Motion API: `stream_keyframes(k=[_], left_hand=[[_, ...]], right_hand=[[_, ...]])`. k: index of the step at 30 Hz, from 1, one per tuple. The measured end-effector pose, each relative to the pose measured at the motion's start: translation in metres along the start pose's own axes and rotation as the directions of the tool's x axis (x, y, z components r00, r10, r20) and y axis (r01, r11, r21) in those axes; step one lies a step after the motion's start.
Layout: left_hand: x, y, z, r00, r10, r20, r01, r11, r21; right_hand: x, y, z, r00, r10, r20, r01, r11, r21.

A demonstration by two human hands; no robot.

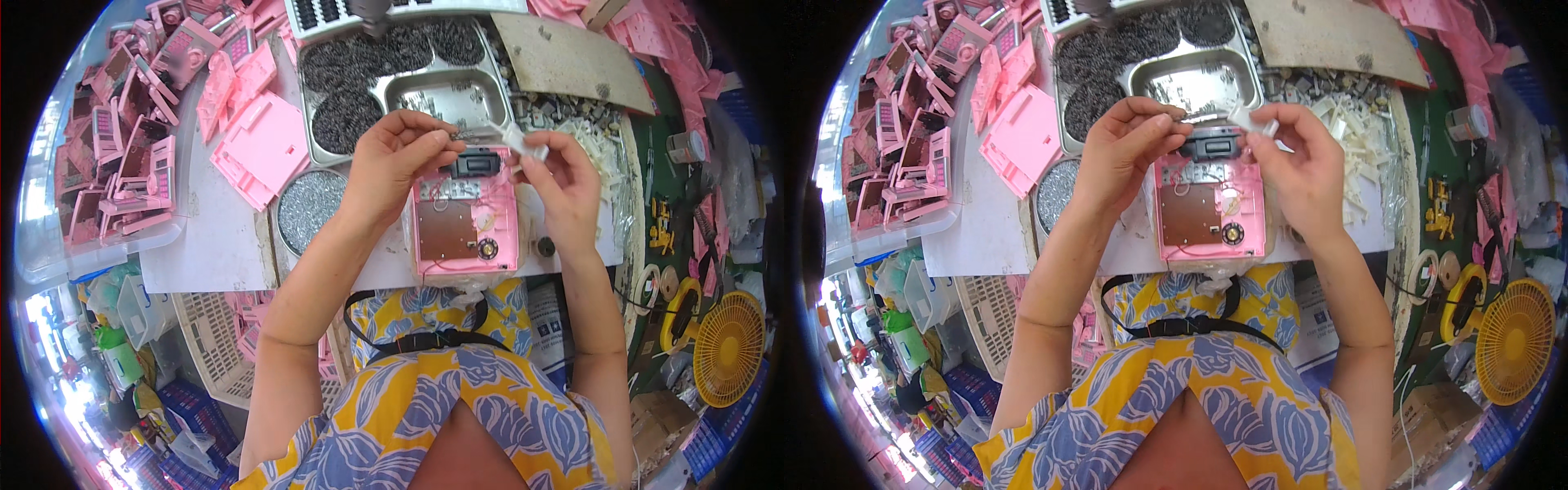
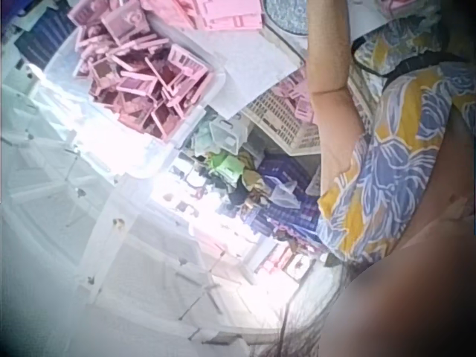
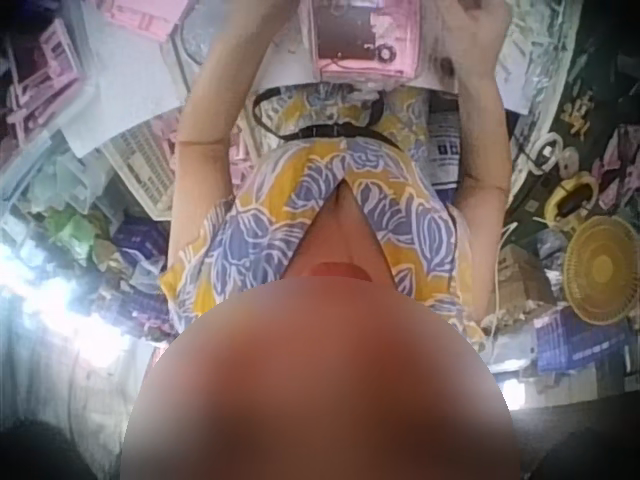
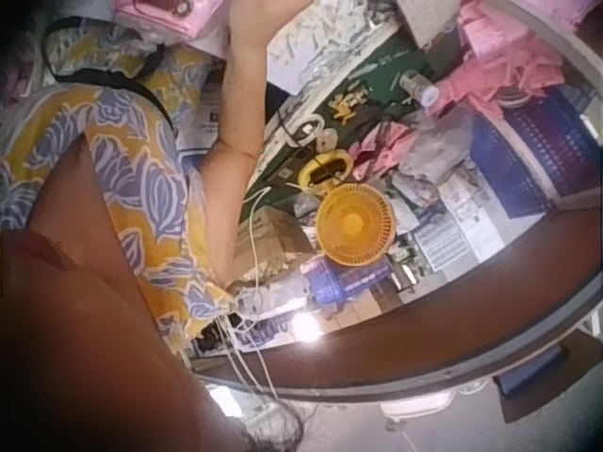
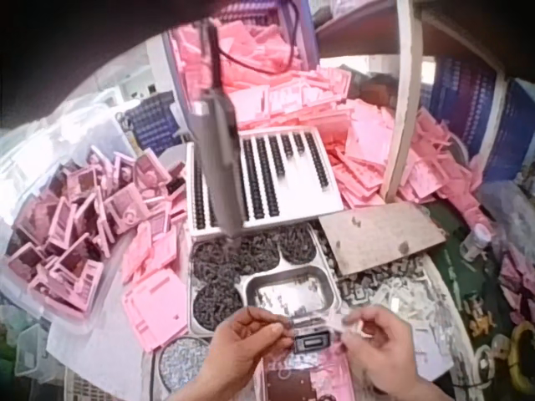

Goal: Assemble internal electronics and solder wires into a pink plastic toy casing at a factory workbench.

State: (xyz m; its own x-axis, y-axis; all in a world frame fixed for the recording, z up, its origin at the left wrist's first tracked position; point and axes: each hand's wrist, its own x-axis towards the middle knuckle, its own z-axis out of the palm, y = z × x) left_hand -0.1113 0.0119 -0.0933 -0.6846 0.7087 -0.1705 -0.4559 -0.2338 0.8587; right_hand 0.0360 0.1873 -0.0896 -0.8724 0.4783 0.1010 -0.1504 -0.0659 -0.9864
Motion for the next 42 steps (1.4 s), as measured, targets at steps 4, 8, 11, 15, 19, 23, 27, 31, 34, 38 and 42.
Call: stream_keyframes(k=[4, 8, 11, 15, 19, 23, 27, 31, 34, 38, 42], left_hand=[[0.035, -0.007, 0.008, 0.979, 0.165, 0.115, -0.188, 0.957, 0.221], [0.036, 0.012, -0.010, 0.873, 0.455, 0.176, -0.403, 0.471, 0.785], [0.038, 0.023, -0.011, 0.927, 0.367, 0.081, -0.242, 0.416, 0.877], [0.057, 0.007, -0.052, 0.993, 0.078, 0.087, -0.112, 0.860, 0.499], [0.049, 0.025, -0.052, 0.856, -0.353, 0.377, 0.460, 0.853, -0.245], [0.024, 0.041, -0.041, 0.854, -0.258, 0.451, 0.446, 0.810, -0.382], [0.008, 0.039, -0.046, 0.954, 0.000, 0.300, 0.035, 0.993, -0.112], [-0.009, 0.030, -0.060, 0.953, 0.289, 0.092, -0.300, 0.861, 0.411], [-0.044, 0.028, -0.053, 0.973, 0.206, 0.107, -0.230, 0.909, 0.347], [-0.067, 0.003, -0.044, 0.977, 0.071, 0.200, -0.123, 0.958, 0.261], [-0.075, 0.001, -0.032, 0.975, -0.030, 0.220, -0.026, 0.968, 0.250]], right_hand=[[0.054, 0.007, 0.012, 0.979, 0.203, 0.028, -0.204, 0.952, 0.229], [0.089, 0.023, 0.041, 0.965, 0.245, 0.098, -0.253, 0.964, 0.081], [0.093, 0.003, 0.056, 0.983, 0.160, 0.091, -0.166, 0.984, 0.063], [0.094, 0.008, 0.079, 0.984, -0.043, 0.171, 0.072, 0.983, -0.168], [0.096, 0.015, 0.074, 0.960, -0.222, 0.172, 0.239, 0.968, -0.081], [0.091, 0.003, 0.093, 0.906, -0.389, 0.168, 0.414, 0.897, -0.157], [0.100, -0.007, 0.090, 0.962, -0.147, 0.229, 0.220, 0.914, -0.342], [0.102, 0.007, 0.064, 0.942, -0.204, 0.266, 0.333, 0.655, -0.678], [0.044, -0.034, 0.071, 0.935, -0.082, 0.346, 0.245, 0.853, -0.461], [0.003, -0.053, 0.067, 0.857, -0.078, 0.509, 0.384, 0.756, -0.530], [-0.009, -0.046, 0.037, 0.870, -0.199, 0.450, 0.428, 0.758, -0.492]])
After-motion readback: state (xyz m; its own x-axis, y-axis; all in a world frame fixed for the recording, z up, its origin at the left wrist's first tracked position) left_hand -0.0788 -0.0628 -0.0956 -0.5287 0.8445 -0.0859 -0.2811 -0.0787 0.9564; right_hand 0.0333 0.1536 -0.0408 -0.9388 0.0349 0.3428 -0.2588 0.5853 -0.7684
